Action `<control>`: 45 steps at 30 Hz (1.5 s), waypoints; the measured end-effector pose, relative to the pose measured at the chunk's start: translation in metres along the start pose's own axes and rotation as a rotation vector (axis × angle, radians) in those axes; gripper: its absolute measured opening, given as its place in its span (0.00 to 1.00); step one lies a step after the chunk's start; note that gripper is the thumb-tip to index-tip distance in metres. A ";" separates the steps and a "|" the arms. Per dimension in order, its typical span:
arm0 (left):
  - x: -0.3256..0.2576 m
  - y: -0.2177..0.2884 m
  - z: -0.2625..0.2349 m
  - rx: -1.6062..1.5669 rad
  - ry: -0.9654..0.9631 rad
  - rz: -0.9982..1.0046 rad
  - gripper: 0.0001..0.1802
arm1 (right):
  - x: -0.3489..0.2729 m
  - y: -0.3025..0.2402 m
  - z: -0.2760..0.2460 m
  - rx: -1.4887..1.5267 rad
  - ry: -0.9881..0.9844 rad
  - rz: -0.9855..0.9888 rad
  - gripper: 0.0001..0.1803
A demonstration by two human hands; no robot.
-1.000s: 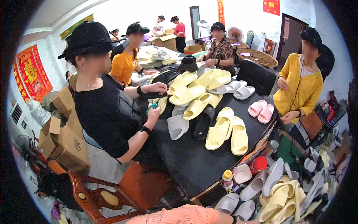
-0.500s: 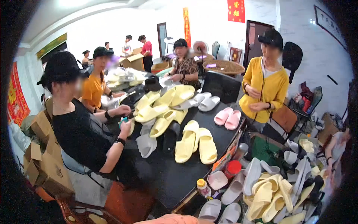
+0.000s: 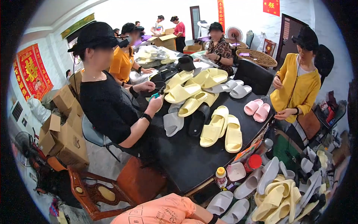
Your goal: Inspecting and sorting various shoe components and finished sandals in a manufacturing environment.
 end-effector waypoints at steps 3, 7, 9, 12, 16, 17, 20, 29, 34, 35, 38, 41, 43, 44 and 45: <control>-0.001 0.028 0.001 -0.095 -0.090 0.132 0.15 | 0.010 -0.008 0.012 0.183 -0.057 0.039 0.09; -0.015 0.074 -0.010 -0.203 -0.011 0.266 0.15 | 0.025 -0.026 0.032 0.420 -0.137 0.095 0.09; -0.025 0.098 -0.017 -0.219 0.004 0.319 0.15 | 0.026 -0.035 0.042 0.541 -0.176 0.126 0.10; -0.025 0.078 -0.009 -0.368 -0.097 0.083 0.15 | 0.028 -0.051 0.055 0.712 -0.243 0.184 0.10; -0.032 -0.043 -0.059 -0.096 0.095 -0.128 0.12 | 0.046 -0.085 0.065 0.931 -0.318 0.242 0.11; -0.041 -0.084 -0.067 -0.080 0.091 -0.298 0.11 | 0.044 -0.092 0.070 0.989 -0.329 0.266 0.11; -0.059 -0.138 -0.093 0.172 0.123 -0.364 0.11 | 0.032 -0.109 0.087 1.173 -0.369 0.360 0.12; -0.124 -0.039 -0.141 0.219 0.427 -0.120 0.13 | 0.024 -0.118 0.090 0.812 -0.351 0.388 0.09; -0.229 0.112 -0.189 -1.100 0.675 1.032 0.33 | 0.022 -0.110 0.068 0.588 -0.157 0.206 0.13; -0.240 0.122 -0.195 -1.106 0.666 1.077 0.33 | 0.021 -0.105 0.067 0.552 -0.120 0.183 0.14; -0.239 0.119 -0.211 -1.169 0.646 1.004 0.32 | 0.019 -0.029 0.095 0.629 -0.050 0.281 0.10; -0.218 0.090 -0.202 -1.194 0.603 0.827 0.32 | 0.007 -0.008 0.119 0.725 -0.052 0.435 0.07; -0.200 0.055 -0.186 -1.128 0.592 0.530 0.29 | 0.012 -0.019 0.126 0.822 -0.093 0.459 0.10; -0.188 0.026 -0.176 -1.082 0.549 0.330 0.27 | 0.010 -0.002 0.137 0.805 -0.103 0.494 0.10; -0.181 -0.015 -0.171 -0.875 0.509 0.126 0.26 | 0.010 -0.007 0.131 0.720 -0.063 0.466 0.10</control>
Point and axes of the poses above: each hand's wrist, its own x-axis towards the middle knuckle, its own z-axis out of the palm, y = z × x, the point moved 10 cm from there along x, towards the middle knuckle, and after that the axes turned 7 degrees about -y, right-handed, at the moved point
